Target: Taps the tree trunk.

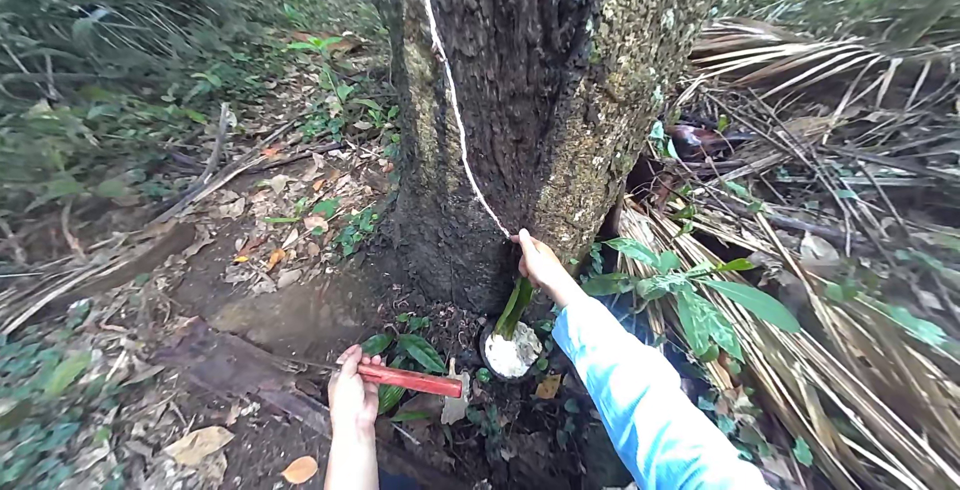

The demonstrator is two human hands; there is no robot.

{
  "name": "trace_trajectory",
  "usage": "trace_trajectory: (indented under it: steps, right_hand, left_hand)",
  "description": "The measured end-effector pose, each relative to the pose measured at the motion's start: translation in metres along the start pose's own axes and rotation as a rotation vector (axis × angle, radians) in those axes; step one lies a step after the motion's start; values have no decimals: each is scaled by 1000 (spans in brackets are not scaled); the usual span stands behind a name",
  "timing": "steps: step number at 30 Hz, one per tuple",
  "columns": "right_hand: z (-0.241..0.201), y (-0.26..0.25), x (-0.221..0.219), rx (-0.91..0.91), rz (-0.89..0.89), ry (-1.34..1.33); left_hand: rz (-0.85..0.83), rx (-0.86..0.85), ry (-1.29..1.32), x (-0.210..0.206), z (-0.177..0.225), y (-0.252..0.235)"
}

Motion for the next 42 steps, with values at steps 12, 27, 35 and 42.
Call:
trace_trajectory:
  steps: [12,27,35,42]
  right_hand:
    - [-3,2,1,2,14,32]
    - [-11,2,3,84,-10,-44]
    - [-5,-6,4,31,-18,37]
    - [-2,-3,3,29,-38,83]
  left_hand:
    - [9,-12,4,3,1,-1]
    - [11,-1,-1,1,-1,0]
    - [9,0,3,0,-2,-3]
    - [12,-5,-6,1,-1,-3]
Point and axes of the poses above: each hand's wrist, its own y-axis away from the middle knuckle, its own x-axis out of the back of the hand, z = x × y, the point moved 3 cm from there along -y, towards the middle knuckle, and after that the axes turned 3 degrees about z, right-handed, at the moved point
